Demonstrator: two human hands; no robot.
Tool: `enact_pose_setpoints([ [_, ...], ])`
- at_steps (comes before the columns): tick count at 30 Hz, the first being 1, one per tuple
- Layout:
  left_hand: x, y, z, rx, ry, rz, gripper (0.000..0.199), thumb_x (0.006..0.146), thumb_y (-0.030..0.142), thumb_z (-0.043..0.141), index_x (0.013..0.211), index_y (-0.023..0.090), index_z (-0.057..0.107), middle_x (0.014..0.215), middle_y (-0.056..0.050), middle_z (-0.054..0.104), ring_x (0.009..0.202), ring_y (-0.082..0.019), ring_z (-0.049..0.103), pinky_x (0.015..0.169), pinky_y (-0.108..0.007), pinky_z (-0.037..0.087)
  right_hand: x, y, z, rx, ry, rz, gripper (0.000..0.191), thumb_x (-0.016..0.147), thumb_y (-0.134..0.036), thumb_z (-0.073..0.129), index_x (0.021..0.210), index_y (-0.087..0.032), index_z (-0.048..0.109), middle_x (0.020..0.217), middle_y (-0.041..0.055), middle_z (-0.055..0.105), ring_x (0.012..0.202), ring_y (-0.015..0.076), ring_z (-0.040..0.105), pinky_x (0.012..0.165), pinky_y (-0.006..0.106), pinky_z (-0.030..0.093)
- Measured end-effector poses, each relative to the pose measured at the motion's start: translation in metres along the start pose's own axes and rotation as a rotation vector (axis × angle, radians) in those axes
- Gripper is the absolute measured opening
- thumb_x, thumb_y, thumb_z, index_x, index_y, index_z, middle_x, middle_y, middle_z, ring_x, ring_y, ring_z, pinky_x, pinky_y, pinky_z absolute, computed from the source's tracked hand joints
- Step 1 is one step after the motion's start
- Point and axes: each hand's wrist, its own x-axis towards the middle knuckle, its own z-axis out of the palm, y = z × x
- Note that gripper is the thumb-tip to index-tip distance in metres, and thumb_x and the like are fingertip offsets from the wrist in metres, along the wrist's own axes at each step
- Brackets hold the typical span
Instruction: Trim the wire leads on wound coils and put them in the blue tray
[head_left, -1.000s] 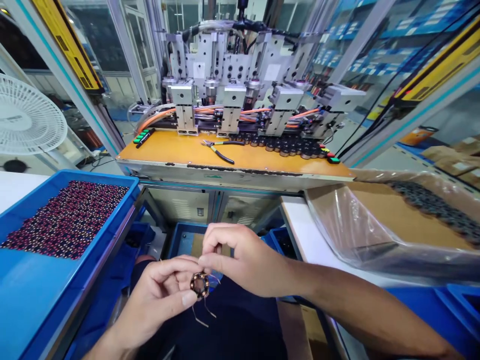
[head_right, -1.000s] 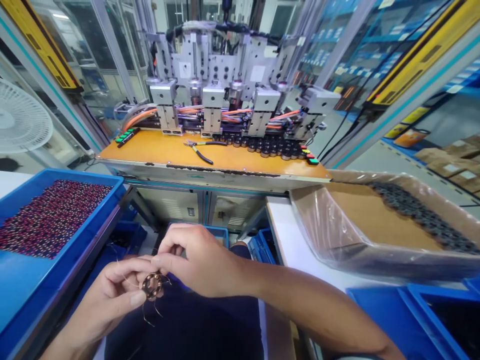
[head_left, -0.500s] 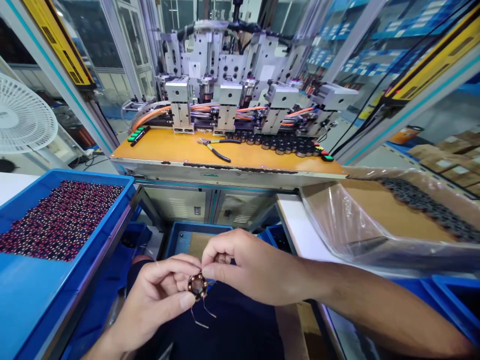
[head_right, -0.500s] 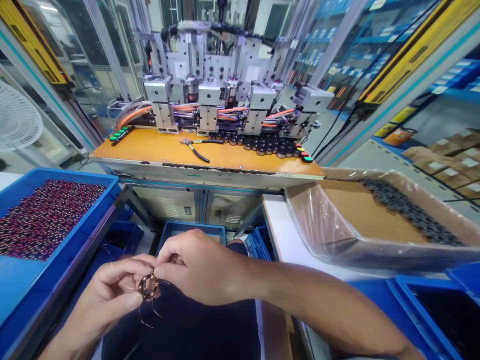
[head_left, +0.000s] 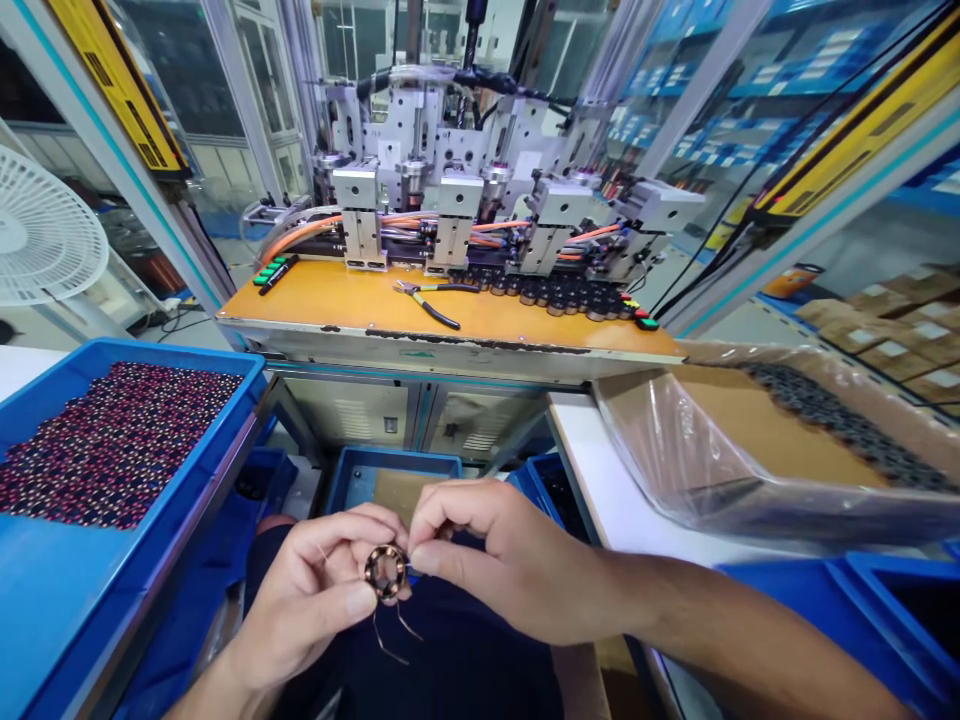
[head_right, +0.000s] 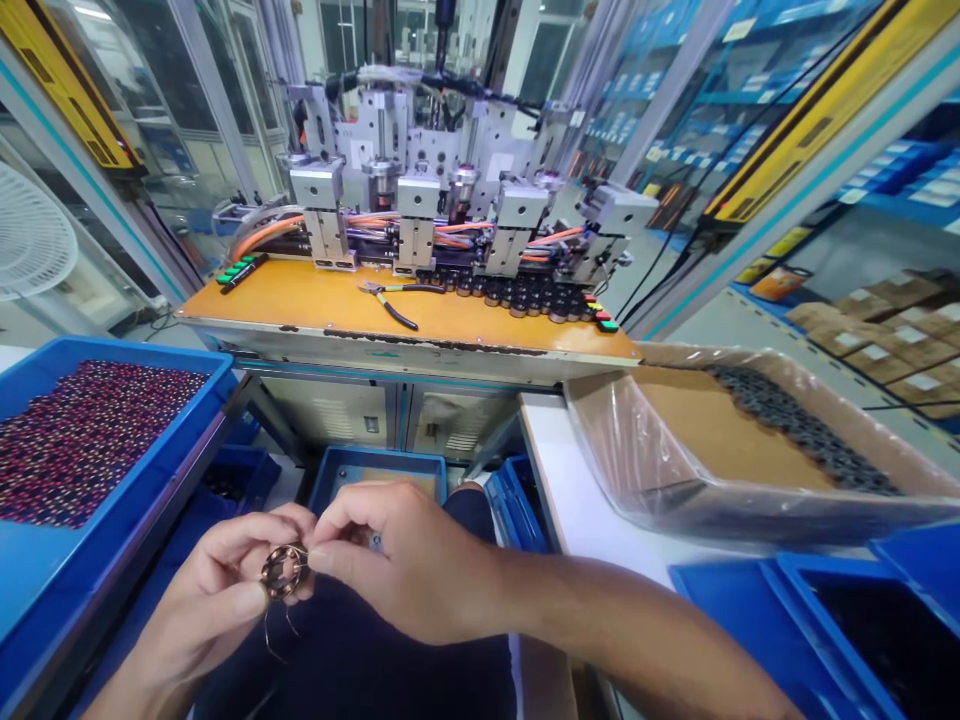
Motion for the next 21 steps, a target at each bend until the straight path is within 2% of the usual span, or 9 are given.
enact_pose_setpoints([
  [7, 0.001, -0.001, 0.001, 0.046, -0.019, 0.087, 0.028, 0.079, 0.017, 0.076, 0.106, 0.026, 0.076, 0.102, -0.003, 0.062, 0.076, -0.008, 0.063, 0.072, -0.018, 0.053, -0.005, -0.002, 0.004, -0.036, 0.008, -0.028, 0.016, 0.09, -0.021, 0.06, 0.077, -0.014, 0.066, 0.076, 0.0009, 0.065, 0.07, 0.0098, 0.058, 0.067, 0.02, 0.046],
  [14, -0.003, -0.004, -0.002, 0.097, -0.042, 0.075, 0.029, 0.079, 0.017, 0.076, 0.106, 0.026, 0.075, 0.103, -0.003, 0.057, 0.076, -0.008, 0.059, 0.069, -0.018, 0.05, -0.008, -0.005, 0.006, -0.077, 0.031, -0.078, 0.014, 0.091, -0.015, 0.061, 0.078, -0.013, 0.067, 0.075, -0.0003, 0.066, 0.068, 0.0081, 0.06, 0.065, 0.017, 0.047],
  [17, -0.003, -0.003, -0.002, 0.067, -0.051, 0.055, 0.024, 0.078, 0.021, 0.078, 0.101, 0.023, 0.074, 0.098, -0.002, 0.055, 0.074, -0.008, 0.059, 0.068, -0.018, 0.049, -0.012, -0.005, -0.003, -0.199, -0.077, -0.205, 0.011, 0.092, -0.017, 0.063, 0.081, -0.013, 0.066, 0.075, -0.0003, 0.065, 0.067, 0.0082, 0.059, 0.064, 0.018, 0.047],
  [18, -0.002, -0.003, -0.001, 0.043, -0.056, 0.047, 0.024, 0.077, 0.024, 0.079, 0.101, 0.022, 0.074, 0.098, -0.002, 0.055, 0.074, -0.008, 0.06, 0.068, -0.018, 0.049, -0.013, -0.004, -0.006, -0.277, -0.077, -0.277, 0.01, 0.092, -0.018, 0.064, 0.084, -0.013, 0.065, 0.077, 0.0006, 0.065, 0.069, 0.0092, 0.06, 0.065, 0.019, 0.048],
  [21, -0.002, -0.001, 0.002, -0.058, -0.084, 0.015, 0.027, 0.076, 0.03, 0.082, 0.1, 0.02, 0.074, 0.096, -0.002, 0.056, 0.072, -0.009, 0.064, 0.066, -0.018, 0.049, -0.012, 0.0, -0.013, -0.562, 0.047, -0.536, 0.01, 0.093, -0.021, 0.064, 0.097, -0.012, 0.064, 0.088, 0.0056, 0.067, 0.079, 0.0137, 0.06, 0.072, 0.026, 0.051],
])
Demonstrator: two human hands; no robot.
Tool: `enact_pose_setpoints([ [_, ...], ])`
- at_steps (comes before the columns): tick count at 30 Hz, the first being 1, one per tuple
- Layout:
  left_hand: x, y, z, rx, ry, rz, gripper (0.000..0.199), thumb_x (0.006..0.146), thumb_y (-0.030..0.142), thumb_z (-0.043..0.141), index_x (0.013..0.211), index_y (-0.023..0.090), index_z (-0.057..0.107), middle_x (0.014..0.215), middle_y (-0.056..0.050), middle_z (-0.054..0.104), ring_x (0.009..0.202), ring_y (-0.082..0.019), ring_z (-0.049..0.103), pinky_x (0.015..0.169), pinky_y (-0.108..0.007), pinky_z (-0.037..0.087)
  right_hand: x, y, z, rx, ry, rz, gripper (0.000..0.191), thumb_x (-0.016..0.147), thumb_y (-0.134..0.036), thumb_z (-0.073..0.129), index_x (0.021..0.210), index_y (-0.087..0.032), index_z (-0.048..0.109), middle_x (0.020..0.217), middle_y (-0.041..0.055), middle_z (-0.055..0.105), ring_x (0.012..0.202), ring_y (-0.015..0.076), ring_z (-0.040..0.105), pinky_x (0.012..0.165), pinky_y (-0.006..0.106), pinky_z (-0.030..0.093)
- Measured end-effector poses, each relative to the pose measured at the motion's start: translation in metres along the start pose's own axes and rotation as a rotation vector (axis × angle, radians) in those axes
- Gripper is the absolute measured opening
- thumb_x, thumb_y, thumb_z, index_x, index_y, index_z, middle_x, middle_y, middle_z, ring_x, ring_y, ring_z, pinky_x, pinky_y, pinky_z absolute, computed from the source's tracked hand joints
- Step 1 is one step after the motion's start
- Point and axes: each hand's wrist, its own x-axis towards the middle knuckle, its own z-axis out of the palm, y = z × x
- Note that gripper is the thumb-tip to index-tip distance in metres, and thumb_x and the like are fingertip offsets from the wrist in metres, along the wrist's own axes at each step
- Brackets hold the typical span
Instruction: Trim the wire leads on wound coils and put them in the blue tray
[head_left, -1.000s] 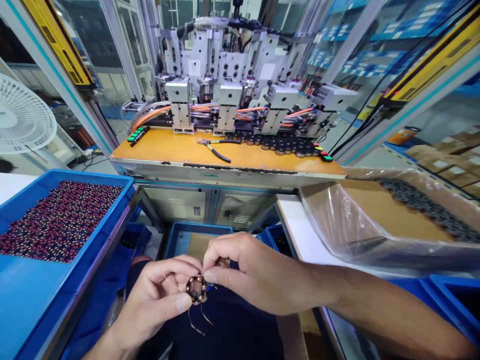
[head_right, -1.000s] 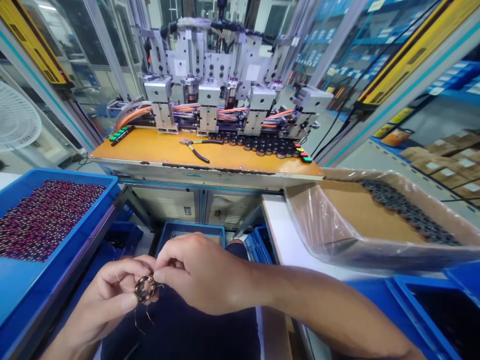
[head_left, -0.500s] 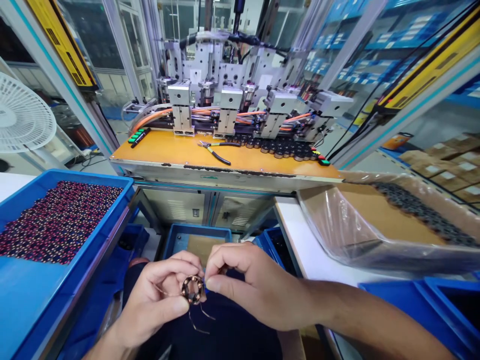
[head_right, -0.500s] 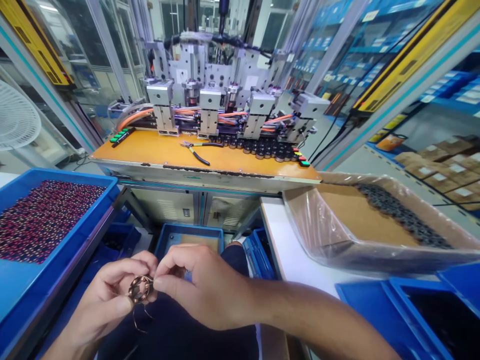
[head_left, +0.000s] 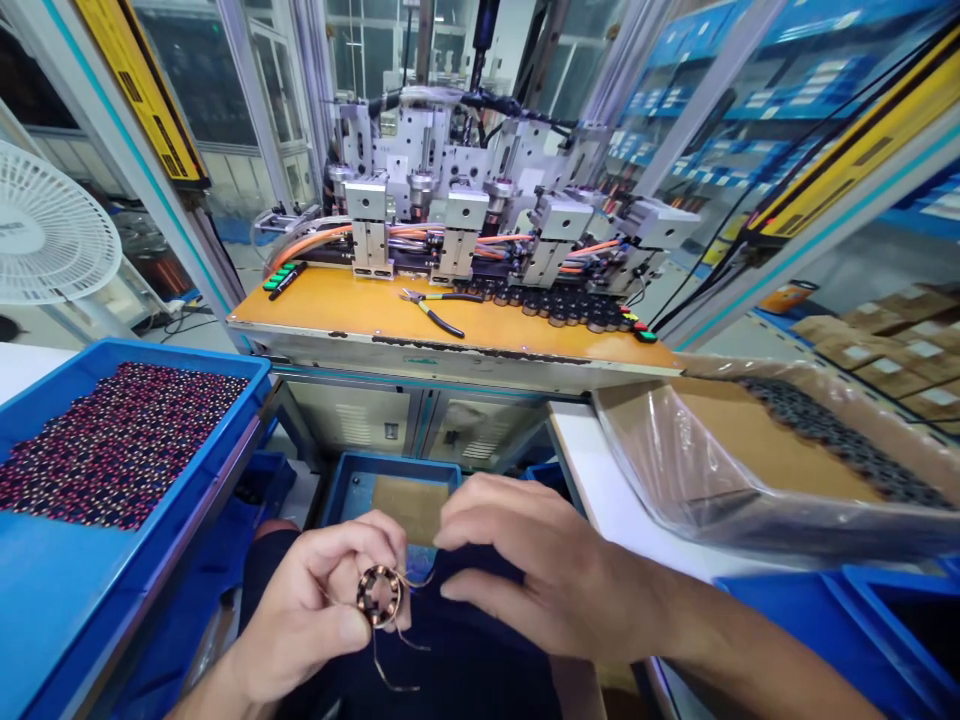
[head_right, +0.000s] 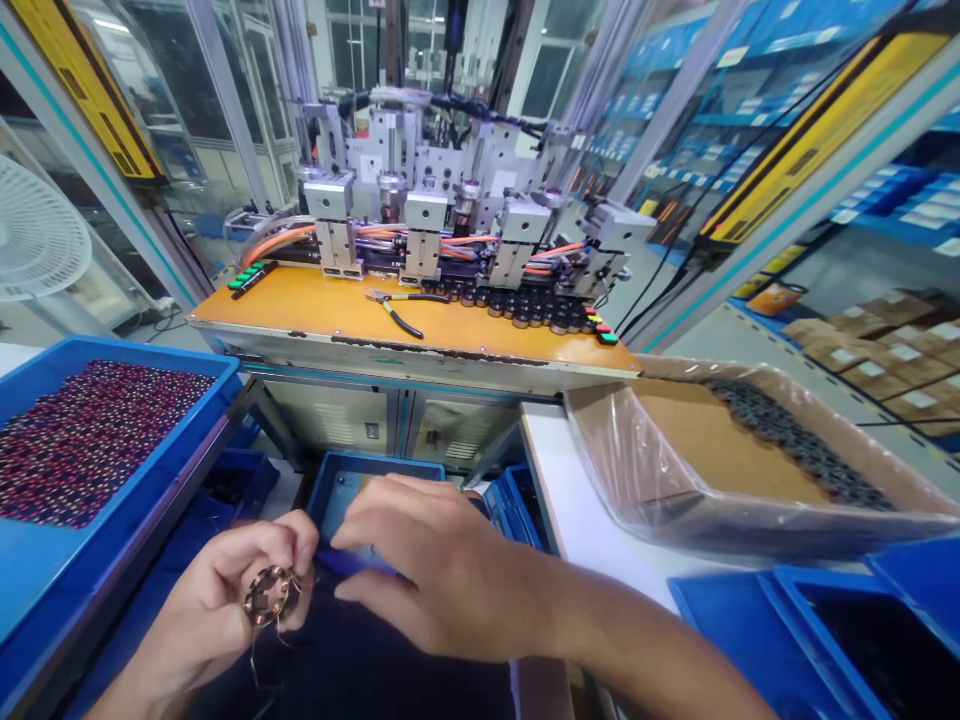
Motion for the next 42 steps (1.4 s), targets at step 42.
enact_pose_setpoints([
  [42, -0.007, -0.006, 0.007, 0.38, 0.303, -0.008, 0.016, 0.087, 0.028, 0.071, 0.102, 0.023, 0.071, 0.073, -0.001, 0.069, 0.065, -0.011, 0.065, 0.062, -0.019, 0.052, -0.008, 0.011, 0.059, -0.061, 0.553, -0.098, 0.011, 0.092, -0.009, 0.056, 0.084, -0.014, 0.062, 0.071, 0.0032, 0.062, 0.065, 0.012, 0.059, 0.062, 0.025, 0.05],
])
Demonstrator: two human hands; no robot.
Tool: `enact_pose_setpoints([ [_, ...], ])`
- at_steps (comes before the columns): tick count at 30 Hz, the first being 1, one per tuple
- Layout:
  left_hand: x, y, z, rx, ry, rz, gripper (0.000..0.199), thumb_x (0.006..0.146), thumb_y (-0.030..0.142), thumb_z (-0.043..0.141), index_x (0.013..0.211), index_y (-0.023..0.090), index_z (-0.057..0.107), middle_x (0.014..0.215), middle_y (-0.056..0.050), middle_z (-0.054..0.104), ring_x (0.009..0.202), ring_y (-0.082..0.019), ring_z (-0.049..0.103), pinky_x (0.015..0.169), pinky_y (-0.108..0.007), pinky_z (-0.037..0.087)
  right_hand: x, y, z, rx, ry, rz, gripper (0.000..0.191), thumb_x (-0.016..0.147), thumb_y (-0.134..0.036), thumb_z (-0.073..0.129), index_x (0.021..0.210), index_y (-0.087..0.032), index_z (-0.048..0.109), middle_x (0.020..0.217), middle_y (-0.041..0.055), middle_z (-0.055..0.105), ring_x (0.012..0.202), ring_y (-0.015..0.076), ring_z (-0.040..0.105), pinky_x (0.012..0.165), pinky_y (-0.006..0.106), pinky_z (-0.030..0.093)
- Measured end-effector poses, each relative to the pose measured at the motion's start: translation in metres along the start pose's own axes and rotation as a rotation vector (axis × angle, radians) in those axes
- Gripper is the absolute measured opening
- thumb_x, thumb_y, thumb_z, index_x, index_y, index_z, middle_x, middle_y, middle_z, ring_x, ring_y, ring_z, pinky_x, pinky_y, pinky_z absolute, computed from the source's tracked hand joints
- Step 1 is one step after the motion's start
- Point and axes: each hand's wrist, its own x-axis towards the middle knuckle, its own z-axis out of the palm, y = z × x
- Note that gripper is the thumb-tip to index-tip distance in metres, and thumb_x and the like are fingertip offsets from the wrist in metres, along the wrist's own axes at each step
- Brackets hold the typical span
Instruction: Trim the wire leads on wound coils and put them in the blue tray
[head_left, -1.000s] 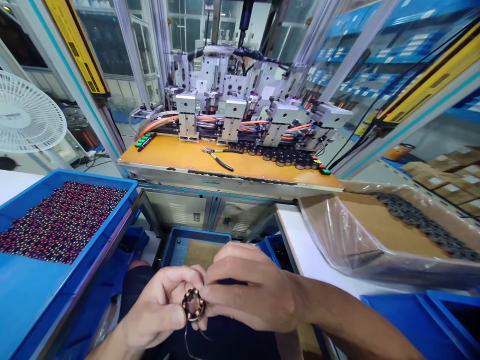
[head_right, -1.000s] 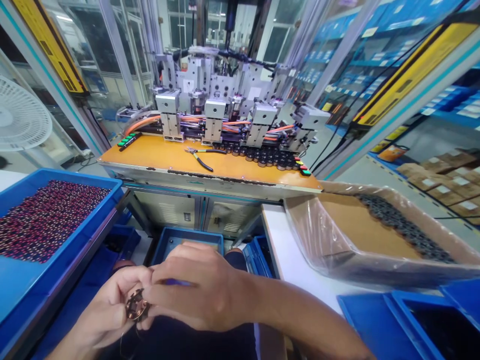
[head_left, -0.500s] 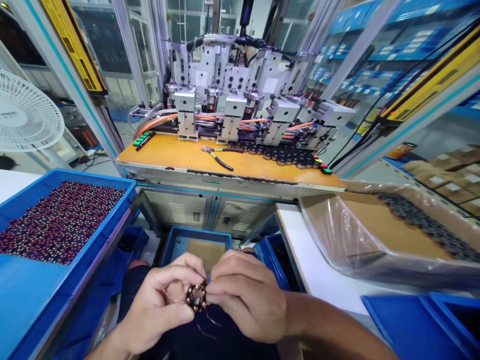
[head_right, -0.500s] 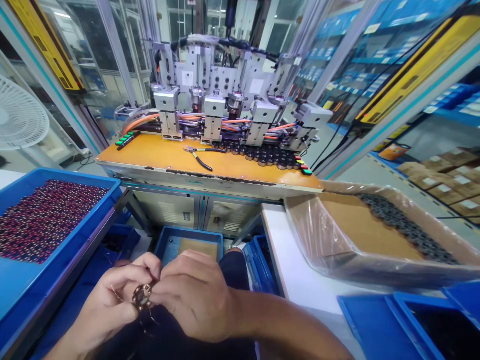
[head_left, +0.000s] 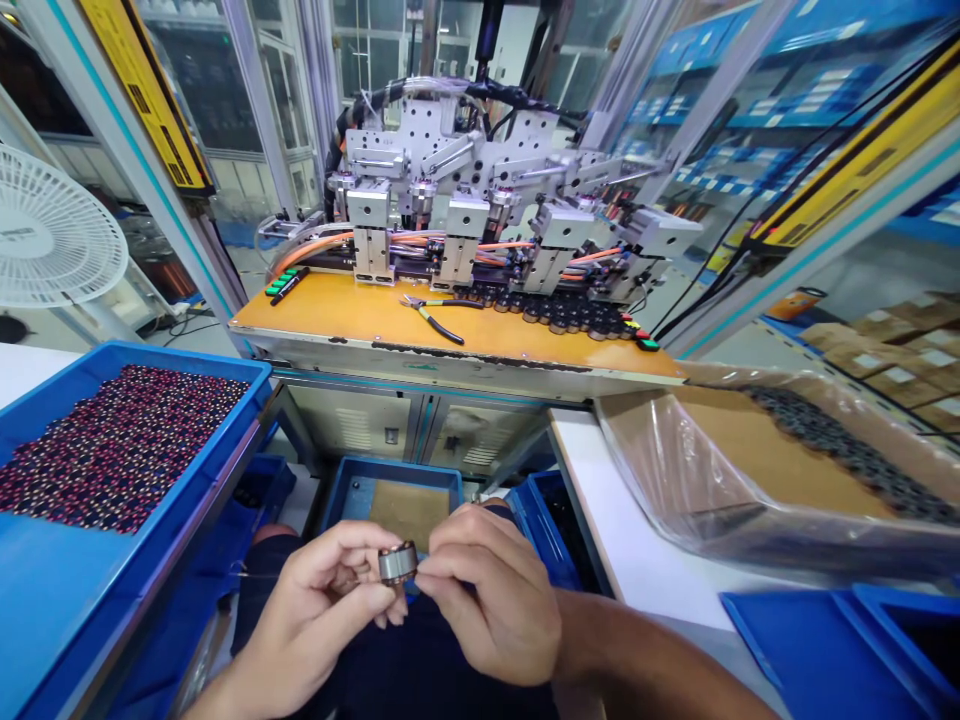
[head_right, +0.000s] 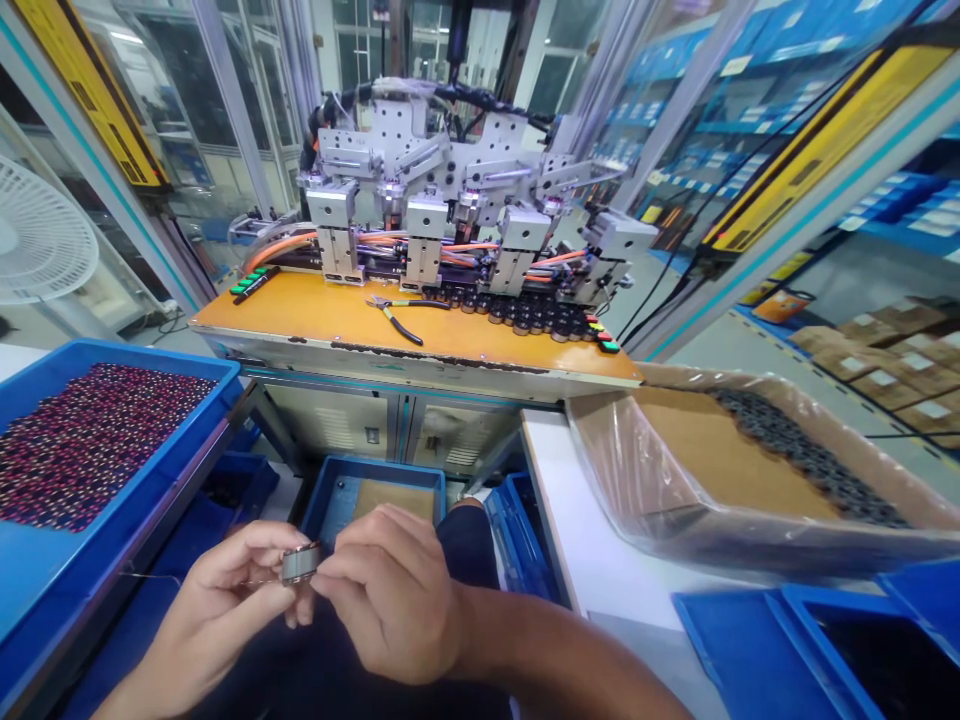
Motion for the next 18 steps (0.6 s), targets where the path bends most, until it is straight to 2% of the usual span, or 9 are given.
enact_pose_setpoints([
  [2, 0.0, -0.001, 0.003, -0.029, 0.042, 0.05, 0.016, 0.086, 0.024, 0.072, 0.102, 0.025, 0.072, 0.079, -0.001, 0.071, 0.067, -0.011, 0.067, 0.063, -0.019, 0.053, -0.001, -0.002, 0.001, -0.021, 0.016, 0.023, 0.011, 0.09, -0.007, 0.056, 0.085, -0.014, 0.062, 0.072, 0.0032, 0.063, 0.065, 0.0116, 0.059, 0.062, 0.024, 0.05],
  [6, 0.005, 0.001, 0.001, -0.081, -0.1, 0.22, 0.026, 0.084, 0.018, 0.073, 0.107, 0.031, 0.073, 0.11, -0.005, 0.068, 0.079, -0.014, 0.071, 0.071, -0.024, 0.058, -0.003, -0.006, 0.003, -0.039, 0.047, 0.107, 0.013, 0.089, -0.006, 0.056, 0.087, -0.016, 0.063, 0.073, 0.003, 0.064, 0.066, 0.012, 0.059, 0.061, 0.025, 0.05],
  [8, 0.008, 0.003, -0.001, -0.096, -0.138, 0.276, 0.02, 0.082, 0.018, 0.076, 0.099, 0.027, 0.075, 0.112, -0.005, 0.067, 0.082, -0.014, 0.071, 0.077, -0.026, 0.058, -0.003, -0.007, 0.003, -0.022, 0.059, 0.146, 0.013, 0.089, -0.006, 0.056, 0.086, -0.016, 0.063, 0.073, 0.0029, 0.063, 0.066, 0.0123, 0.059, 0.06, 0.025, 0.05],
  [10, 0.009, 0.002, -0.002, -0.13, -0.119, 0.291, 0.012, 0.076, 0.019, 0.081, 0.085, 0.022, 0.074, 0.111, -0.005, 0.069, 0.086, -0.015, 0.071, 0.082, -0.026, 0.058, -0.003, -0.008, 0.003, 0.006, 0.064, 0.17, 0.013, 0.089, -0.007, 0.056, 0.085, -0.017, 0.062, 0.072, 0.0029, 0.063, 0.065, 0.0124, 0.06, 0.059, 0.024, 0.05],
  [11, 0.009, 0.0, -0.002, -0.16, -0.11, 0.291, 0.014, 0.073, 0.02, 0.084, 0.08, 0.02, 0.071, 0.109, -0.005, 0.07, 0.09, -0.017, 0.071, 0.085, -0.028, 0.057, -0.003, -0.008, 0.002, 0.02, 0.065, 0.176, 0.012, 0.089, -0.007, 0.056, 0.084, -0.017, 0.062, 0.072, 0.003, 0.063, 0.065, 0.0124, 0.06, 0.059, 0.024, 0.05],
  [15, 0.01, -0.01, -0.003, -0.336, -0.142, 0.289, 0.028, 0.067, 0.022, 0.088, 0.077, 0.021, 0.062, 0.094, -0.001, 0.075, 0.112, -0.024, 0.067, 0.1, -0.038, 0.051, -0.003, -0.003, 0.003, 0.077, 0.078, 0.071, 0.01, 0.093, -0.011, 0.054, 0.087, -0.015, 0.061, 0.072, 0.0035, 0.061, 0.064, 0.0126, 0.059, 0.059, 0.025, 0.051],
  [18, 0.014, -0.011, -0.002, -0.363, -0.173, 0.219, 0.034, 0.069, 0.035, 0.087, 0.094, 0.025, 0.066, 0.099, -0.002, 0.074, 0.117, -0.024, 0.064, 0.102, -0.036, 0.048, -0.005, 0.003, 0.004, 0.046, 0.093, -0.057, 0.011, 0.094, -0.012, 0.053, 0.087, -0.015, 0.061, 0.071, 0.0031, 0.061, 0.063, 0.0128, 0.057, 0.06, 0.027, 0.051],
])
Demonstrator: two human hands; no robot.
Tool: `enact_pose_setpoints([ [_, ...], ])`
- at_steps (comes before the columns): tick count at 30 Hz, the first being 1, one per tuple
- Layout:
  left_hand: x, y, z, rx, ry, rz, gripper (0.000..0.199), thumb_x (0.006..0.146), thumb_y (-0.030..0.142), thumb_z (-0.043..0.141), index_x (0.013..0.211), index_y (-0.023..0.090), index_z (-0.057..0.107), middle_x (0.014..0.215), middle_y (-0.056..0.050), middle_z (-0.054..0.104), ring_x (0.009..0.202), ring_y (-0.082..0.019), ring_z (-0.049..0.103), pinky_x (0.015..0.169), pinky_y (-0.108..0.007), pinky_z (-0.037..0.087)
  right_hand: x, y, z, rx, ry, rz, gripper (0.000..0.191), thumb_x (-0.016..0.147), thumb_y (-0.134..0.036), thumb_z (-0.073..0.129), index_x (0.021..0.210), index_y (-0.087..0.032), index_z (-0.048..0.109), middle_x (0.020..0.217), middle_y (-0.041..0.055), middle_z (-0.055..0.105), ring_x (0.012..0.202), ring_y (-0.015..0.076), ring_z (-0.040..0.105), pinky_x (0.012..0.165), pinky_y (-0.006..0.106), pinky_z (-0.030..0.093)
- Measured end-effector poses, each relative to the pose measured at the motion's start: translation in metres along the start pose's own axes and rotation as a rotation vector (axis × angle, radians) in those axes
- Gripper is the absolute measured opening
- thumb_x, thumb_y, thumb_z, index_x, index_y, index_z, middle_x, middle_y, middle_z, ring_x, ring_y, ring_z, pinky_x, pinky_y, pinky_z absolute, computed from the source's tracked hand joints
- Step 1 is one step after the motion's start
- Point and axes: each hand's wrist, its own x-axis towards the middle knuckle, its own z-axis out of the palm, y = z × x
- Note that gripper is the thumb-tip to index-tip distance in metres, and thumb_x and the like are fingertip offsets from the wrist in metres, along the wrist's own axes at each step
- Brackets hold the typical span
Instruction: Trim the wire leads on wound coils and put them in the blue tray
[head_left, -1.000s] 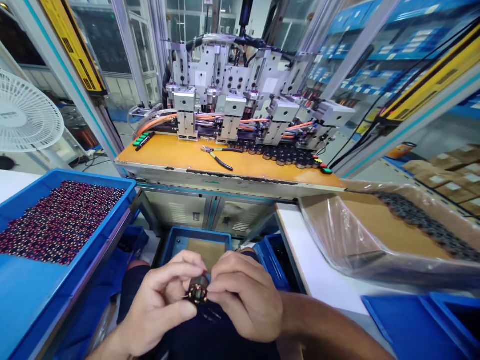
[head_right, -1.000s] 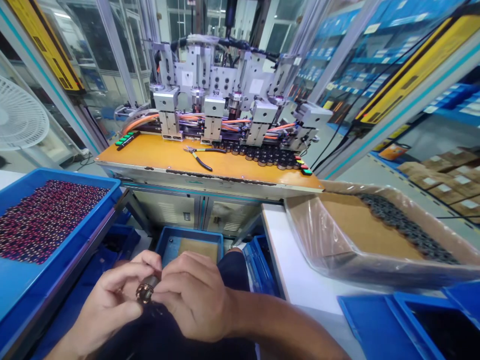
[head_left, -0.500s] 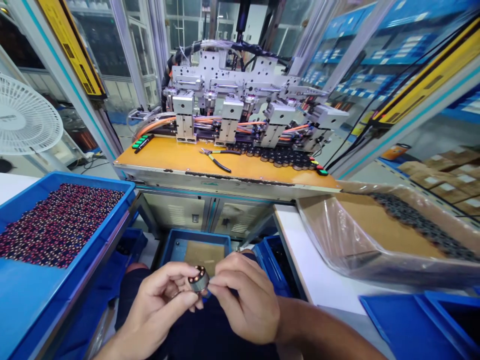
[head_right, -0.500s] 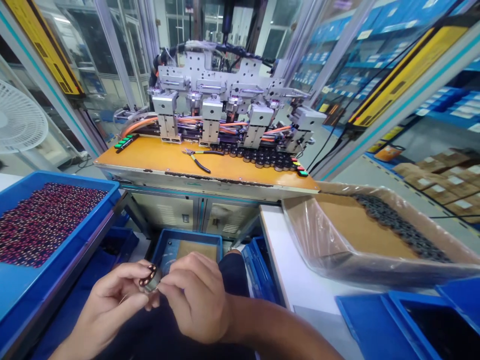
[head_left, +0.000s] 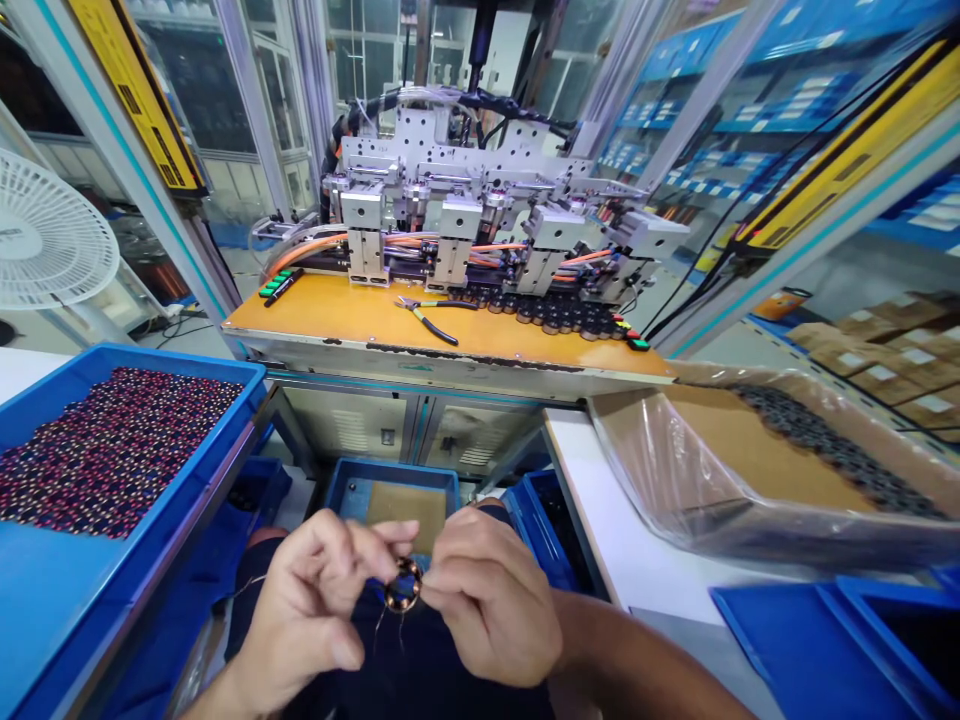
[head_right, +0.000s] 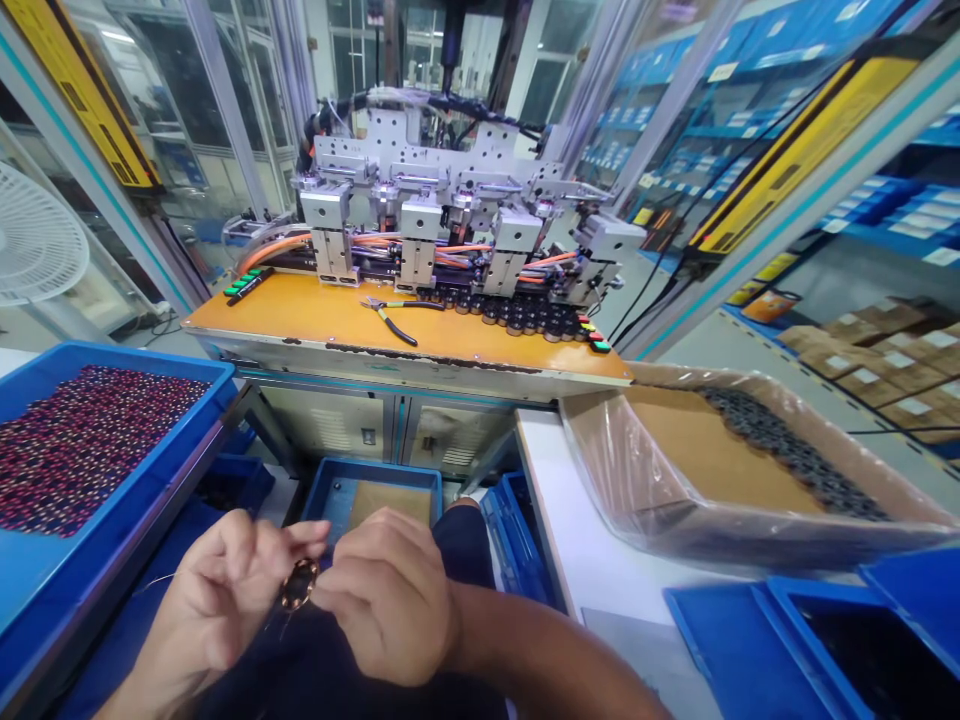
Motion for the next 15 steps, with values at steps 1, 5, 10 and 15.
enact_pose_setpoints([
  [1, 0.002, 0.001, 0.0, 0.033, -0.01, -0.067, 0.039, 0.071, 0.042, 0.084, 0.102, 0.024, 0.067, 0.103, -0.004, 0.073, 0.113, -0.023, 0.064, 0.097, -0.033, 0.05, -0.001, 0.001, 0.0, -0.019, 0.006, -0.034, 0.011, 0.094, -0.012, 0.053, 0.087, -0.015, 0.061, 0.071, 0.0031, 0.061, 0.063, 0.013, 0.057, 0.059, 0.028, 0.051],
  [5, 0.011, 0.009, 0.005, 0.166, -0.091, -0.372, 0.038, 0.086, 0.051, 0.067, 0.097, 0.015, 0.07, 0.08, -0.005, 0.068, 0.072, -0.011, 0.062, 0.068, -0.02, 0.048, -0.003, 0.003, -0.001, -0.084, -0.002, -0.109, 0.011, 0.095, -0.013, 0.053, 0.087, -0.015, 0.061, 0.071, 0.0037, 0.062, 0.063, 0.0134, 0.058, 0.056, 0.028, 0.047],
  [10, 0.011, 0.012, 0.014, 0.229, -0.011, -0.364, 0.023, 0.086, 0.037, 0.072, 0.096, 0.018, 0.066, 0.068, 0.002, 0.062, 0.059, -0.008, 0.058, 0.058, -0.017, 0.045, -0.002, 0.001, -0.005, -0.148, -0.035, -0.067, 0.015, 0.096, -0.014, 0.052, 0.083, -0.015, 0.06, 0.069, 0.0026, 0.062, 0.064, 0.0126, 0.057, 0.058, 0.027, 0.048],
  [15, 0.005, 0.005, 0.015, 0.346, 0.105, -0.202, 0.013, 0.087, 0.026, 0.071, 0.1, 0.023, 0.068, 0.078, 0.0, 0.07, 0.068, -0.012, 0.067, 0.065, -0.02, 0.053, 0.0, -0.003, -0.008, -0.13, -0.04, 0.073, 0.012, 0.092, -0.01, 0.053, 0.084, -0.016, 0.06, 0.07, 0.0019, 0.062, 0.062, 0.0119, 0.057, 0.059, 0.025, 0.051],
])
